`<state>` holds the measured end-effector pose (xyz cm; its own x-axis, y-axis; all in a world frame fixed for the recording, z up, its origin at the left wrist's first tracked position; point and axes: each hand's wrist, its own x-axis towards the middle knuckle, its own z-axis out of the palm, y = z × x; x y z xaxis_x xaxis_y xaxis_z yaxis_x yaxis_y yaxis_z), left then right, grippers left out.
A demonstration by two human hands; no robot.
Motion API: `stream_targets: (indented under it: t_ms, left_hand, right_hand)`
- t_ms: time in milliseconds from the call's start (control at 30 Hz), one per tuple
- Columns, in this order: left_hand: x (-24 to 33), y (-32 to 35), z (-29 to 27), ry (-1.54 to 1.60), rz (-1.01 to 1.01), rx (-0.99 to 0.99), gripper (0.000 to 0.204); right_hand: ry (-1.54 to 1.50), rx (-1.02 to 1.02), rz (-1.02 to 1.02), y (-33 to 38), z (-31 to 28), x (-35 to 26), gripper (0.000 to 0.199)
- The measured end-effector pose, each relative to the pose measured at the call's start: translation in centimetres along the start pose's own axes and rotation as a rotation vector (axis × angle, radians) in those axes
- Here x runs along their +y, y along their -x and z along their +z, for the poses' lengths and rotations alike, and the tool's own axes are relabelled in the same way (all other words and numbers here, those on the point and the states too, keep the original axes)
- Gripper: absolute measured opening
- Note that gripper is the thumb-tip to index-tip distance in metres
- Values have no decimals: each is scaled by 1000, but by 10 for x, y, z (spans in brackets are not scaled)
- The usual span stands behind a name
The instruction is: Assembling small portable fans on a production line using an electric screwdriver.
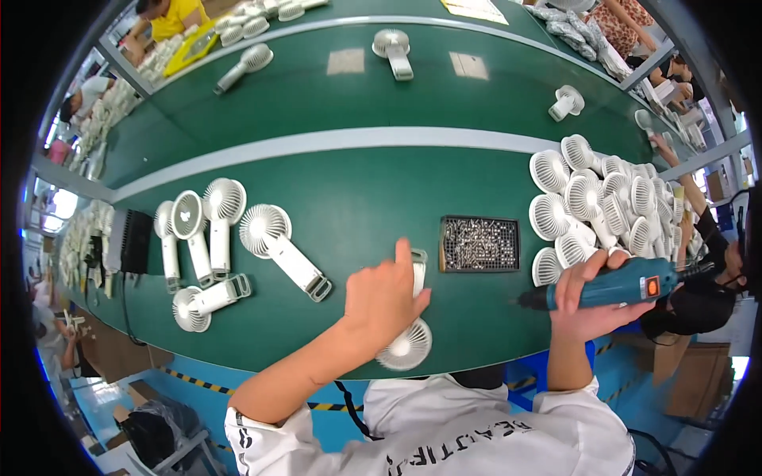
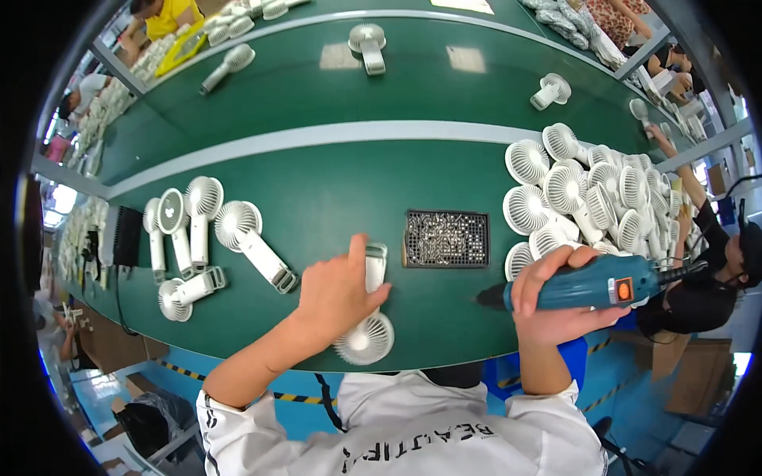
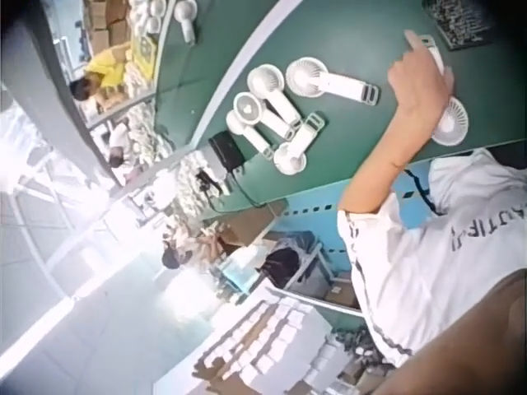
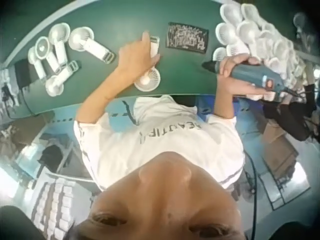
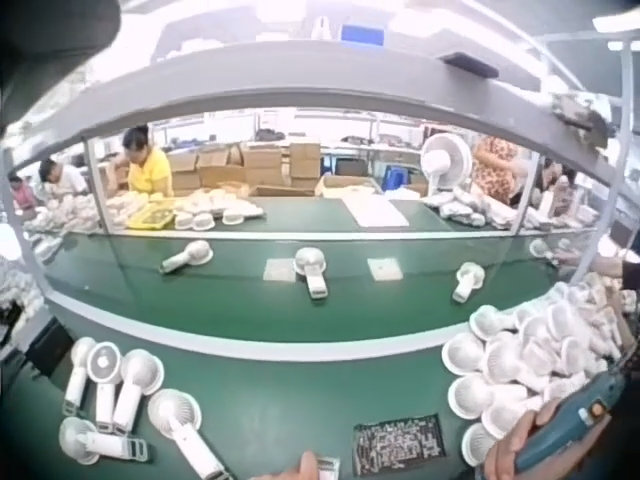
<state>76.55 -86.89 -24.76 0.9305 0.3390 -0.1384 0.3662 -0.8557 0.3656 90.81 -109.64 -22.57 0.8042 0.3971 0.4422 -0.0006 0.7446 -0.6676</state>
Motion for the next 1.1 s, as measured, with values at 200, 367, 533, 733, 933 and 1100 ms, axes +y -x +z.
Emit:
stream_targets:
  t_ms: [200, 367, 533, 733, 933, 1100]
  left_hand:
    - [16, -26, -94, 130, 349, 61, 52]
    - [-65, -234, -111, -542, 568, 130, 39]
    - [-128, -349, -87, -597, 766, 55, 52]
    - [-74, -396, -63, -613, 954, 559, 69]
    - [-56, -412, -74, -536, 719, 31, 36]
    - [31, -262, -139, -235, 478, 418, 49]
  right_hand:
    - [-25, 138, -41, 25, -19, -15, 70]
    - [-60, 206, 78, 32, -22, -11, 69]
    - [-29, 165, 22, 22, -29, -28, 65]
    - [-11, 227, -23, -9, -28, -12, 63]
    - [39, 170, -322, -32, -10, 7, 56]
    - [294, -25, -382, -43, -35, 1, 72]
